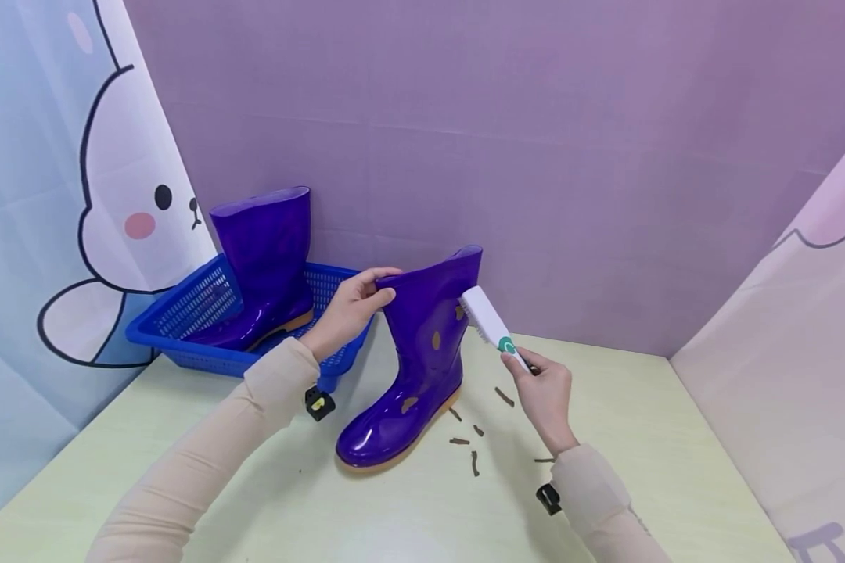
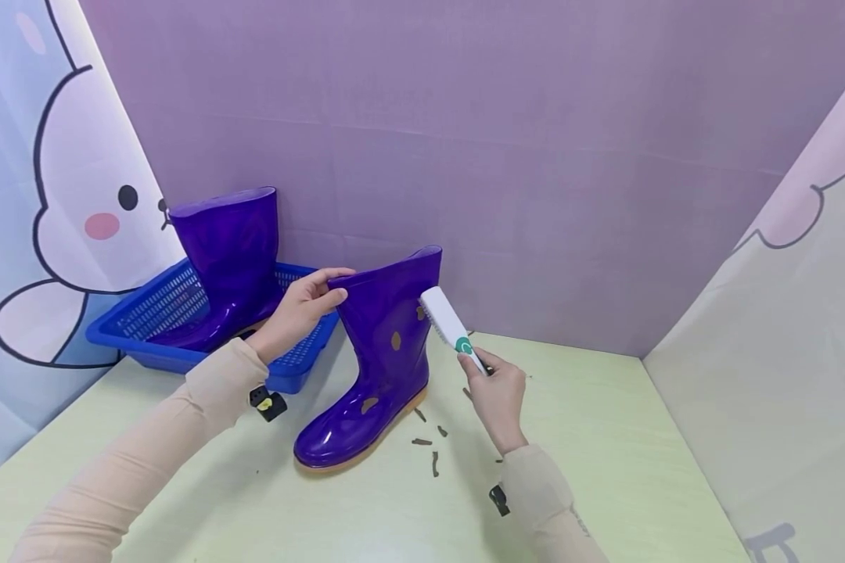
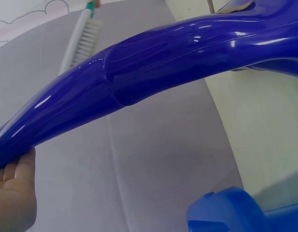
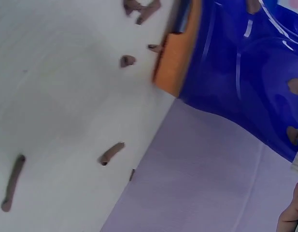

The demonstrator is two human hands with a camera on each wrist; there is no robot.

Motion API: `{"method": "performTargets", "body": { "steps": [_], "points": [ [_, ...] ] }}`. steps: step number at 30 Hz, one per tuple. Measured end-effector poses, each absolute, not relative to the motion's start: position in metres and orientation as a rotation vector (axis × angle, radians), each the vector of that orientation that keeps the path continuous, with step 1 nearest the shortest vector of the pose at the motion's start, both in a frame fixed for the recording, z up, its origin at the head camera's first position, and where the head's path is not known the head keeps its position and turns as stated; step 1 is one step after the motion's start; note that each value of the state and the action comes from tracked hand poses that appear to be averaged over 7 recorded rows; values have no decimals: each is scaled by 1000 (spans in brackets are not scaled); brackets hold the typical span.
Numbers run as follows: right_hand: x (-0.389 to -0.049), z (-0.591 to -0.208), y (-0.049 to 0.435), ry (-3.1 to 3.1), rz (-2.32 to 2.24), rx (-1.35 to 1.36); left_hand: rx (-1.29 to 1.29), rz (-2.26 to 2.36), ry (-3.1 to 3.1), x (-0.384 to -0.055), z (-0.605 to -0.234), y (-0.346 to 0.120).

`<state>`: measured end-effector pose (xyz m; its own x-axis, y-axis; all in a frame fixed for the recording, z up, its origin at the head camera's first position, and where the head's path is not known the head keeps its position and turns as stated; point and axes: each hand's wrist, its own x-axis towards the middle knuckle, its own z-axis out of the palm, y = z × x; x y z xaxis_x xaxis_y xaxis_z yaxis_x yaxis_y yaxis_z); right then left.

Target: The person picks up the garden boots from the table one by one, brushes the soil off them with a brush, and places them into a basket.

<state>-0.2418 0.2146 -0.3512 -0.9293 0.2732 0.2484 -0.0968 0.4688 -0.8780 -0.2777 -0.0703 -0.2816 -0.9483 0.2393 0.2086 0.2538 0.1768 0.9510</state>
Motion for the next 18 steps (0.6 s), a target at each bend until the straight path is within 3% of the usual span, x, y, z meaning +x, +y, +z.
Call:
{"method": "performTargets", "body": {
  "steps": [18],
  "points": [
    [-241, -365, 214, -2534, 1409, -166, -469, -1930, -2393, -280, -284, -76]
  ]
}}
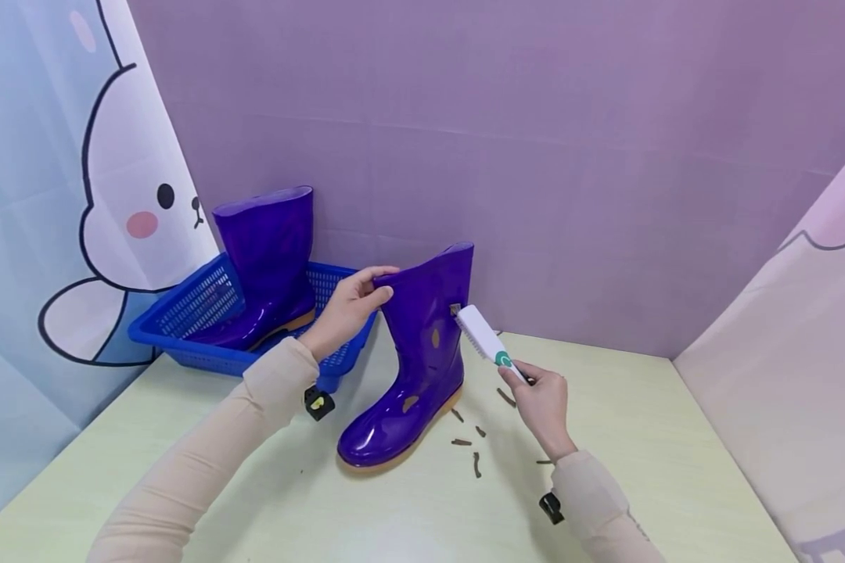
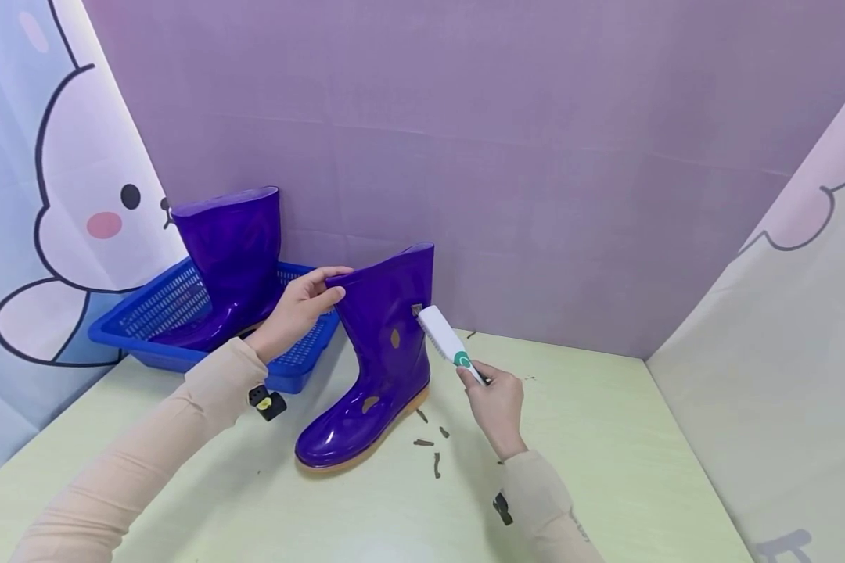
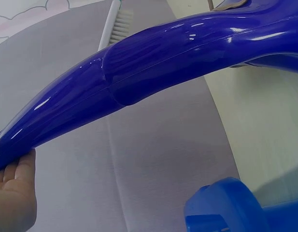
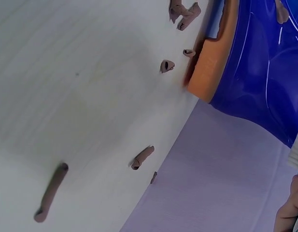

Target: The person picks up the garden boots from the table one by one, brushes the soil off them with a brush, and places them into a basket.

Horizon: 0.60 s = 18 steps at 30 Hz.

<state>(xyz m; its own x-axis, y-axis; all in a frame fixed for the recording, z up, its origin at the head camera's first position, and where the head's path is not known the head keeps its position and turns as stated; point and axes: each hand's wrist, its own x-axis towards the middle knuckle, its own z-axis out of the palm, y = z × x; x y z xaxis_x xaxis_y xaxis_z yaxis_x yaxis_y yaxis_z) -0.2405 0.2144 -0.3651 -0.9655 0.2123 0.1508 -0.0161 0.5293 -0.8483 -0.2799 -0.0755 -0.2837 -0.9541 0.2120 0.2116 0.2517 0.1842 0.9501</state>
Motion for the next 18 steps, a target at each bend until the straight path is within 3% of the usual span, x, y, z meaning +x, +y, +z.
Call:
{"method": "performTargets", "body": {
  "steps": [18],
  "points": [
    [-232, -377, 218, -2303, 1412, 2, -487, -1895, -2422, -280, -291, -71]
  ]
}}
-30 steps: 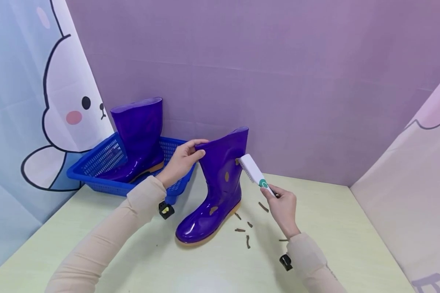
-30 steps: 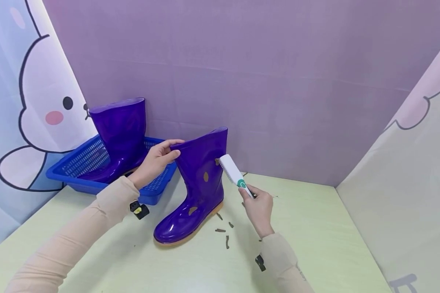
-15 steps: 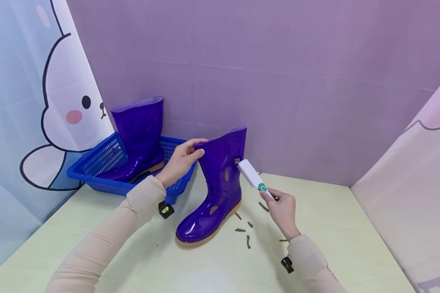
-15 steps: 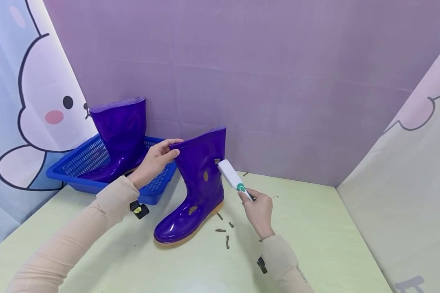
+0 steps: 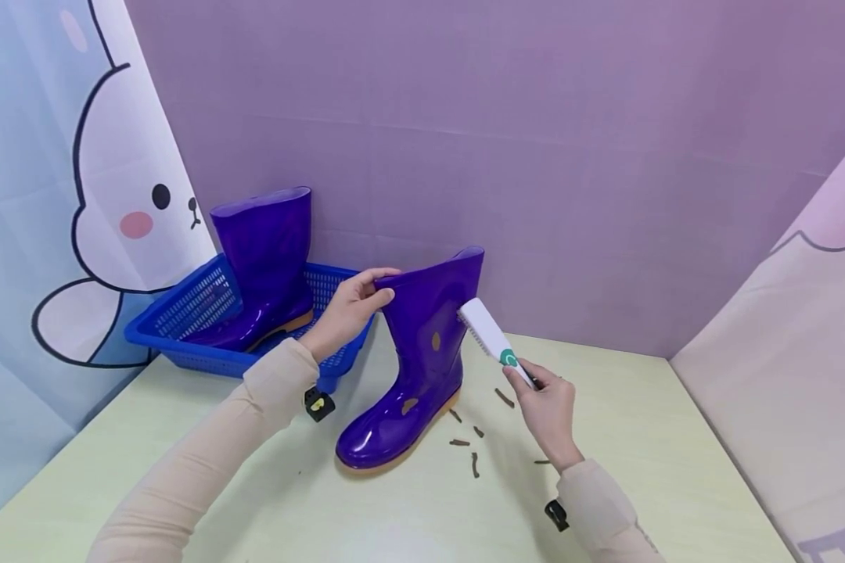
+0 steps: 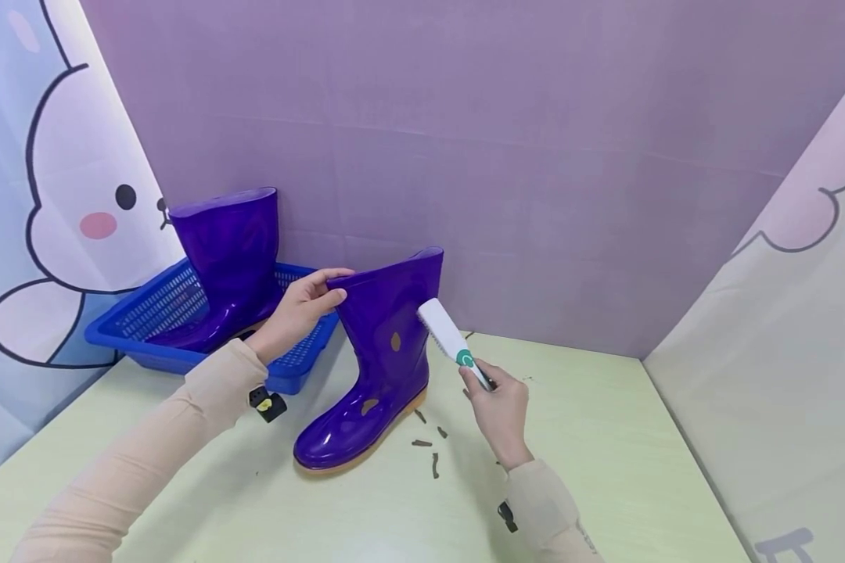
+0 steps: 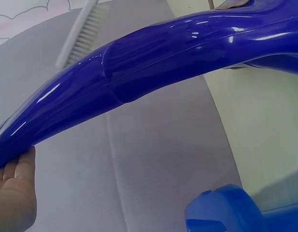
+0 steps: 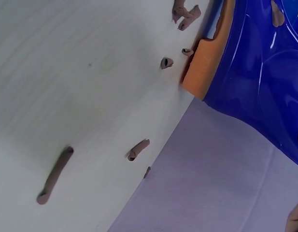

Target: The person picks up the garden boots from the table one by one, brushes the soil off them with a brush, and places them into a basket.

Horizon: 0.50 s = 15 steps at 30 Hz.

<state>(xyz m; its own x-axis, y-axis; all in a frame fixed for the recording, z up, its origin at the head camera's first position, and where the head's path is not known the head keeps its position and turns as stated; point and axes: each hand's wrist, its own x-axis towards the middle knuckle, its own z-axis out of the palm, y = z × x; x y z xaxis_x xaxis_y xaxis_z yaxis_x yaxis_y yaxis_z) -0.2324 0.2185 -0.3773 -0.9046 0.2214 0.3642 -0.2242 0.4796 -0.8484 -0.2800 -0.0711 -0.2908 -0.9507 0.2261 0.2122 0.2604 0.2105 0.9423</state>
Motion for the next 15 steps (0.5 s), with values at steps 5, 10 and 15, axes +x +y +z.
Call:
{"method": "performTargets", "body": {
  "steps": [5, 10, 15],
  "points": [
    [-236, -378, 217, -2214, 1411, -1, -483, -1891, -2434, -280, -291, -71],
    [-240, -382, 213, -2299, 1439, -25, -473, -1910, -2431, -279, -290, -72],
    [-240, -386, 211, -2387, 1404, -46, -486, -1911, -2429, -279, -289, -74]
  ]
}}
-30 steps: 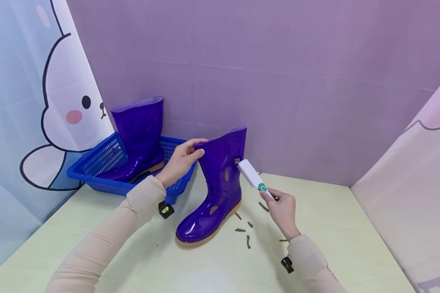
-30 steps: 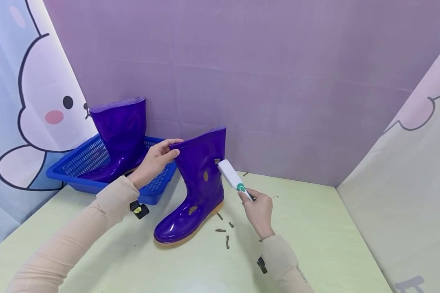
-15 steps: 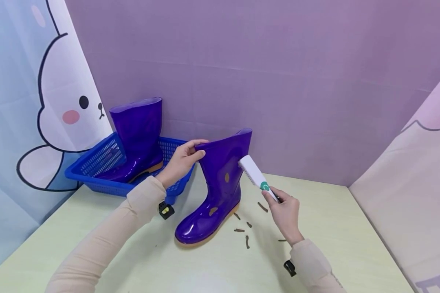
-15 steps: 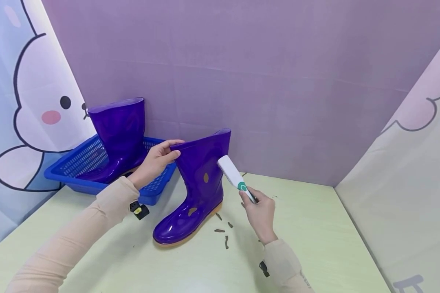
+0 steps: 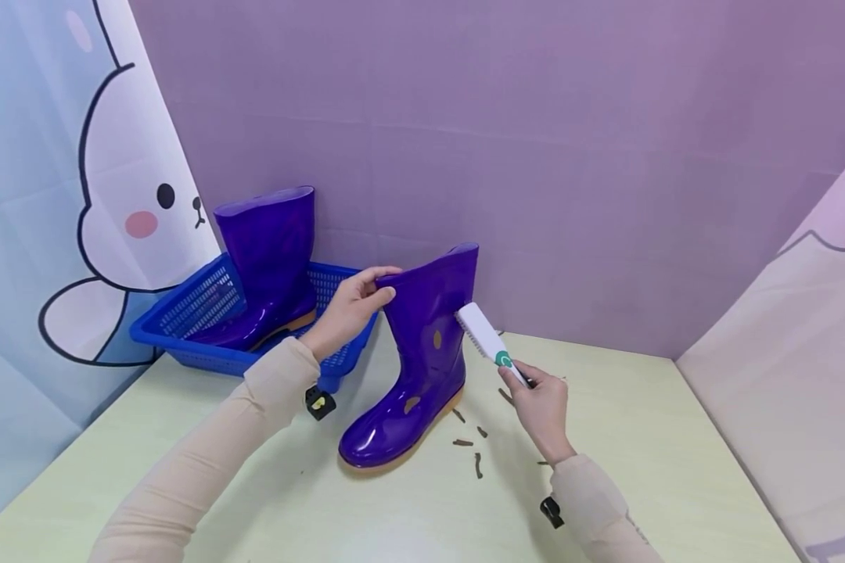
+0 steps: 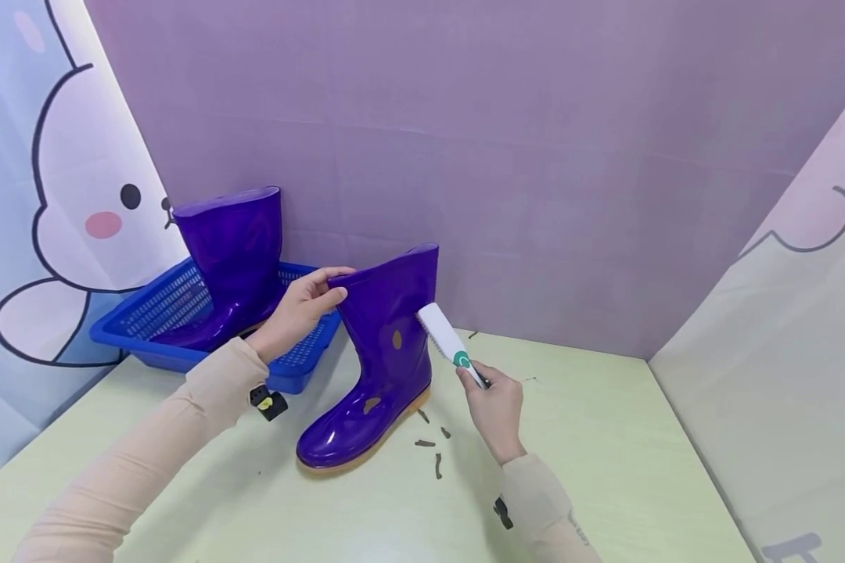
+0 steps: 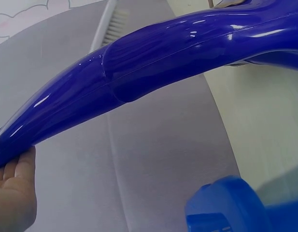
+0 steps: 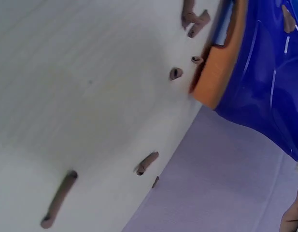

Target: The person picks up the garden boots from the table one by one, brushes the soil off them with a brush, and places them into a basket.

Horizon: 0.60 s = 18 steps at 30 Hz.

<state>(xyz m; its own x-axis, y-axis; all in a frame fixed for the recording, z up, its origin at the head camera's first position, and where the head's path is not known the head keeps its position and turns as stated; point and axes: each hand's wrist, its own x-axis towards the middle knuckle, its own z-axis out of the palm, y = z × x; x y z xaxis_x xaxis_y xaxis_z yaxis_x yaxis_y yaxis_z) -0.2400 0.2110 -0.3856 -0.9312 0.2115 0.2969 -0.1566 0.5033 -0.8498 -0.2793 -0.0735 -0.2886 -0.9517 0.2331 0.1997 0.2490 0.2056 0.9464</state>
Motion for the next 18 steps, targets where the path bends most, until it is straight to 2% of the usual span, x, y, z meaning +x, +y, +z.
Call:
{"method": "performTargets", "body": {
  "steps": [18],
  "points": [
    [-231, -383, 222, -2520, 1372, -154, -478, -1960, -2402, -279, -289, -77]
  ]
}}
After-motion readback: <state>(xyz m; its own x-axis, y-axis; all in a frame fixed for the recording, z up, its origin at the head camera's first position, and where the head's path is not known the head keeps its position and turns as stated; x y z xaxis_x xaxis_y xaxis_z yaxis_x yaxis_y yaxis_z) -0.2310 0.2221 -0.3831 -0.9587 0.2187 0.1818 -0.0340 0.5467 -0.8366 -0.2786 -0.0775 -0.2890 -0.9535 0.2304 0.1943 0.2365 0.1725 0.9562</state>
